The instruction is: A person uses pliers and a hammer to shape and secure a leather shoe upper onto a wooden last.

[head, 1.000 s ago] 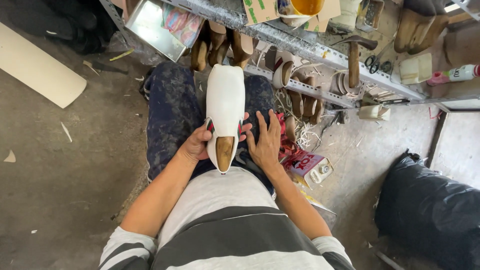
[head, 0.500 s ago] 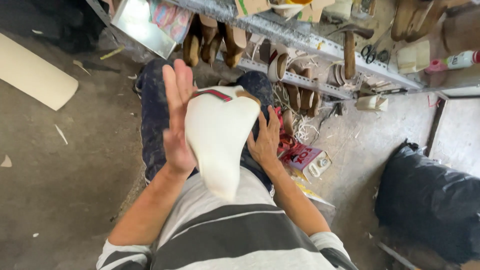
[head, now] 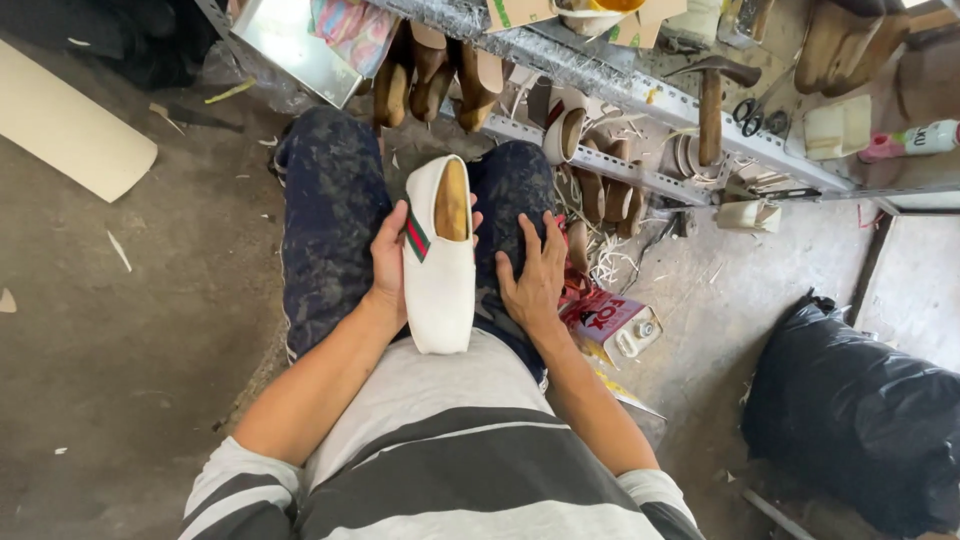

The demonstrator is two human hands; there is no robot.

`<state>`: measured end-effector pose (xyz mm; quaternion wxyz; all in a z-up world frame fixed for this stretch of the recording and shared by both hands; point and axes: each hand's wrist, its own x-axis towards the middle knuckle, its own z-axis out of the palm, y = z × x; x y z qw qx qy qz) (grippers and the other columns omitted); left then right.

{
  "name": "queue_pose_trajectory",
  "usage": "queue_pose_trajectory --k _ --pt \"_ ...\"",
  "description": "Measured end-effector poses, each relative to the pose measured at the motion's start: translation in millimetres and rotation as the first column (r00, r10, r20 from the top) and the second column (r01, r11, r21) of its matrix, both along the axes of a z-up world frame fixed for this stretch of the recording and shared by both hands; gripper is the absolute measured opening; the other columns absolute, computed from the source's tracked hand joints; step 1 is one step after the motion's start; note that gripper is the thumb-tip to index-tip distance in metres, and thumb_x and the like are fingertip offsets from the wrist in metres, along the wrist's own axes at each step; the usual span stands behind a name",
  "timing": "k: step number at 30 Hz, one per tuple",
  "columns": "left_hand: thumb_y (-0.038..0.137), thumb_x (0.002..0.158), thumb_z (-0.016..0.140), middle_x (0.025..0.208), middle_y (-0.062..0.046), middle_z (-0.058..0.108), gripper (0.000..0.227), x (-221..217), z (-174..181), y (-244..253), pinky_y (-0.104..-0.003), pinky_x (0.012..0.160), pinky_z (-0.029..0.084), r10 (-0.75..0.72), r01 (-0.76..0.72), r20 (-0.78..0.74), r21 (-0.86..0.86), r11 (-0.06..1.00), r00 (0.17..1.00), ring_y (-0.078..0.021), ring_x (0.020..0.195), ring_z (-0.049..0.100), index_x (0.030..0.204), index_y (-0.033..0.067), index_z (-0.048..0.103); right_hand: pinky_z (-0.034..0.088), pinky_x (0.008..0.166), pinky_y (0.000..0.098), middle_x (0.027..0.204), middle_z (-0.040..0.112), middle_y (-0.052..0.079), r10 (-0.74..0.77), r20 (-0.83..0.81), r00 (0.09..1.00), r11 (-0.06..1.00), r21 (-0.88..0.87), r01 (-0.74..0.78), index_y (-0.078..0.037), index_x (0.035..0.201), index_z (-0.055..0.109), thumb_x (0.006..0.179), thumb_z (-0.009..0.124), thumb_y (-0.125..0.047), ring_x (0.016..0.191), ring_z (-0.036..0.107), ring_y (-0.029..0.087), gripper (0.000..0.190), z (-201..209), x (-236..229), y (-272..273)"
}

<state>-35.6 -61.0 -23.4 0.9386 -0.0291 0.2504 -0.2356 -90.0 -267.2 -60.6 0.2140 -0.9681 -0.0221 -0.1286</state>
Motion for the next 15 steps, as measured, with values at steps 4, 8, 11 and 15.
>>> queue_pose_trajectory --k 4,8,11,15 --pt "0.050 0.089 0.066 0.147 -0.031 0.054 0.073 4.6 -13.9 10.9 -0.064 0.105 0.050 0.024 -0.033 -0.086 -0.105 0.994 0.996 -0.0529 0.127 0.059 0.140 -0.0021 0.059 0.037 0.115 0.0570 0.153 0.041 0.023 -0.011 0.002 1.000 1.000 0.012 0.011 -0.015 0.149 0.055 0.098 0.066 -0.036 0.138 0.046 0.045 0.056 5.6 -2.7 3.2" --pt "0.044 0.090 0.066 0.147 -0.031 0.054 0.069 8.4 -13.9 14.4 -0.063 0.109 0.048 0.058 -0.072 -0.105 -0.130 0.989 0.993 -0.0522 0.129 0.057 0.140 -0.0041 0.058 0.037 0.114 0.0568 0.155 0.040 0.021 -0.005 0.024 1.000 1.000 0.021 0.004 -0.016 0.149 0.055 0.099 0.065 -0.036 0.139 0.045 0.043 0.055 5.3 0.3 5.4" --pt "0.043 0.089 0.067 0.147 -0.030 0.054 0.070 10.5 -16.9 15.1 -0.063 0.109 0.048 0.067 -0.081 -0.110 -0.130 0.988 0.992 -0.0513 0.129 0.058 0.140 -0.0038 0.057 0.038 0.114 0.0568 0.154 0.041 0.021 0.008 0.031 0.999 1.000 0.021 -0.008 -0.015 0.148 0.056 0.100 0.066 -0.038 0.138 0.046 0.043 0.055 7.5 2.0 3.2" --pt "0.043 0.088 0.067 0.149 -0.029 0.053 0.072 11.2 -22.9 16.9 -0.063 0.110 0.048 0.043 -0.056 -0.115 -0.115 0.992 0.992 -0.0506 0.130 0.058 0.143 -0.0031 0.055 0.048 0.101 0.0499 0.129 0.058 0.013 0.126 0.140 0.982 0.992 -0.039 -0.122 -0.014 0.126 0.071 0.102 0.064 -0.032 0.119 0.058 0.038 0.031 36.5 -10.6 -1.4"
